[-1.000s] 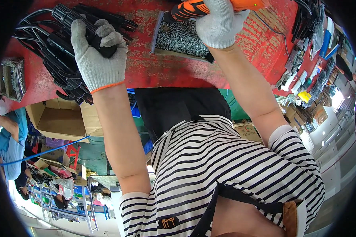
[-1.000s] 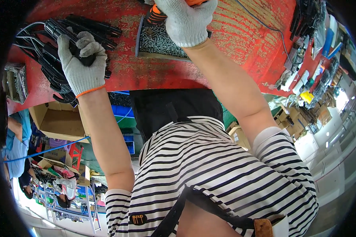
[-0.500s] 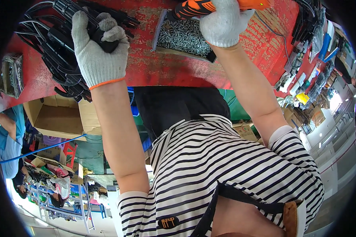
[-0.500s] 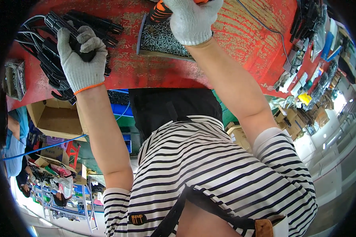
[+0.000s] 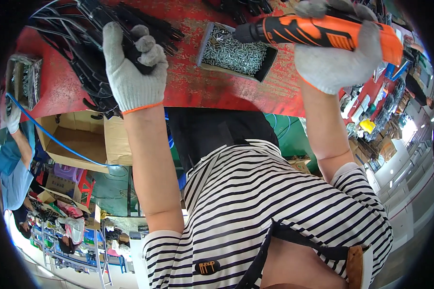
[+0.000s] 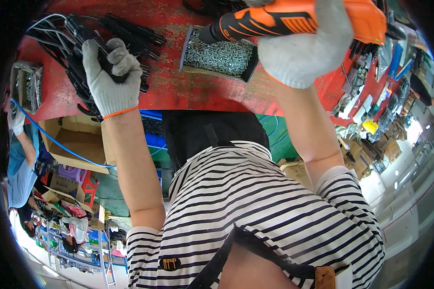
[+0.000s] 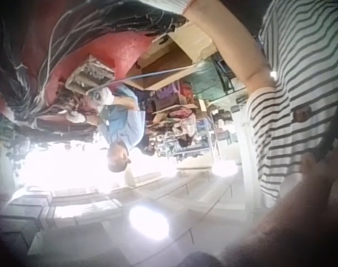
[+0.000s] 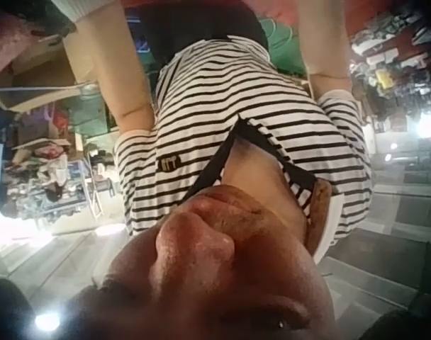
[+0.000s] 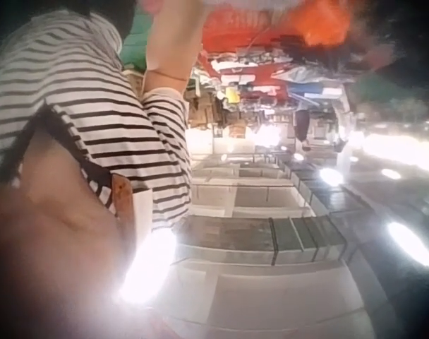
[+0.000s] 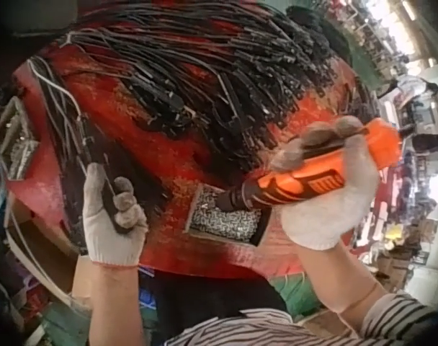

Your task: The person screws components onto wire harnesses using a power screwdriver.

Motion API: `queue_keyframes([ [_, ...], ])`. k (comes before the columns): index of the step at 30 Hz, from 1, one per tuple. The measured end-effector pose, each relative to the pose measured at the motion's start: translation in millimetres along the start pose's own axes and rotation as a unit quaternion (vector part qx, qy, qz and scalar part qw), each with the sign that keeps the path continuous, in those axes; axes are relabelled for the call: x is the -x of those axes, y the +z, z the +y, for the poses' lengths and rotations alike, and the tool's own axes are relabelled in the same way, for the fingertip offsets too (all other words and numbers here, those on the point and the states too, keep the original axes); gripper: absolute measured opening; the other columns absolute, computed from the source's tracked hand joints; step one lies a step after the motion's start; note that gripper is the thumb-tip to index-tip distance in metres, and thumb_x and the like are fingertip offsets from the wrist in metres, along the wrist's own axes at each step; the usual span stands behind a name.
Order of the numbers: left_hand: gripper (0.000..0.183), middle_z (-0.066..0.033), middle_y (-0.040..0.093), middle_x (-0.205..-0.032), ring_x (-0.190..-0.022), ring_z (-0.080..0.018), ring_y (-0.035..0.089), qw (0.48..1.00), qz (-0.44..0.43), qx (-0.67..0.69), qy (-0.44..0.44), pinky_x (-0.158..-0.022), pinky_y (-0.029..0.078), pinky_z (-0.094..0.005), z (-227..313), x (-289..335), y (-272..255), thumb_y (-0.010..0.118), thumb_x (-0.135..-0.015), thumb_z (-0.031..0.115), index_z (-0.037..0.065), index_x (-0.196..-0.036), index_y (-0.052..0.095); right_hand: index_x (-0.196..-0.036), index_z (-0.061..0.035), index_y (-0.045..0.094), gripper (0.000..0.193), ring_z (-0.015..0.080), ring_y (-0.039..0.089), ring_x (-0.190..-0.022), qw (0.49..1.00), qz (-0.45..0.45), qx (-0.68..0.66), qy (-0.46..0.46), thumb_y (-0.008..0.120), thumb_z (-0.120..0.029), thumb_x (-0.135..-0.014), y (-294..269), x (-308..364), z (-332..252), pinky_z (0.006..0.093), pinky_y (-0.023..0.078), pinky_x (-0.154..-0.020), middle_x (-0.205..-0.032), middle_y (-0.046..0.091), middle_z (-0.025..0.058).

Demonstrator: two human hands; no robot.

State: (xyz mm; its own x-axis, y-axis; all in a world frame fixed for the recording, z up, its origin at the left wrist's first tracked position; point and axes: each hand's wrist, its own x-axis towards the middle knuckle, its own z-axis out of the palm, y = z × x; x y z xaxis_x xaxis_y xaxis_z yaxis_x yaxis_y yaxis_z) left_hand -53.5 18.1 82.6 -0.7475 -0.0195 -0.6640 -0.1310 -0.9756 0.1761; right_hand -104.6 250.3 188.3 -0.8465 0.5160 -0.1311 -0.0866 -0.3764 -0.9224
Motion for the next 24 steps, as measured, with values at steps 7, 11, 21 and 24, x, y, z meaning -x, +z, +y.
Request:
queue_keyframes([
  [7,0.060,-0.0020,0.057,-0.080,-0.062,-0.0101,0.048,0.996,0.045,-0.062,-0.038,-0.050,0.038,-0.0203,13.4,31.4,10.1,0.076,-0.089,0.061,0.003,-0.097,0.063,-0.110,-0.0130,0.060,0.026,0.0185,0.068,-0.073,0.976,-0.078,0.132,-0.156,0.063,-0.037,-0.101,51.5,29.2,-30.2,0.0375,0.058,-0.066,-0.097,0.068,0.0048],
  [11,0.051,-0.0043,0.060,-0.083,-0.063,-0.0108,0.052,0.996,0.079,-0.047,-0.022,-0.047,0.039,-0.0213,24.8,36.6,9.0,0.073,-0.095,0.054,0.006,-0.103,0.060,-0.110,-0.0124,0.062,0.028,0.0164,0.067,-0.072,0.978,-0.041,0.130,-0.155,0.066,-0.038,-0.100,88.7,54.3,-39.6,0.0357,0.059,-0.064,-0.097,0.067,0.0035],
  [21,0.022,-0.0055,0.061,-0.086,-0.062,-0.0128,0.054,0.996,0.034,-0.082,-0.004,-0.049,0.039,-0.0236,61.0,52.0,16.6,0.073,-0.099,0.030,0.017,-0.109,0.057,-0.108,-0.0155,0.066,0.025,0.0182,0.072,-0.076,0.990,-0.129,-0.046,0.003,0.068,-0.038,-0.097,139.4,73.5,-38.9,0.0383,0.062,-0.069,-0.100,0.071,0.0023],
  [24,0.023,-0.0042,0.060,-0.087,-0.062,-0.0123,0.055,0.997,0.046,-0.068,-0.017,-0.049,0.040,-0.0241,65.1,54.1,15.4,0.072,-0.099,0.030,0.017,-0.113,0.058,-0.108,-0.0158,0.067,0.026,0.0186,0.073,-0.076,0.995,-0.095,0.026,-0.029,0.069,-0.039,-0.097,157.3,93.3,-32.7,0.0394,0.062,-0.070,-0.099,0.072,0.0021],
])
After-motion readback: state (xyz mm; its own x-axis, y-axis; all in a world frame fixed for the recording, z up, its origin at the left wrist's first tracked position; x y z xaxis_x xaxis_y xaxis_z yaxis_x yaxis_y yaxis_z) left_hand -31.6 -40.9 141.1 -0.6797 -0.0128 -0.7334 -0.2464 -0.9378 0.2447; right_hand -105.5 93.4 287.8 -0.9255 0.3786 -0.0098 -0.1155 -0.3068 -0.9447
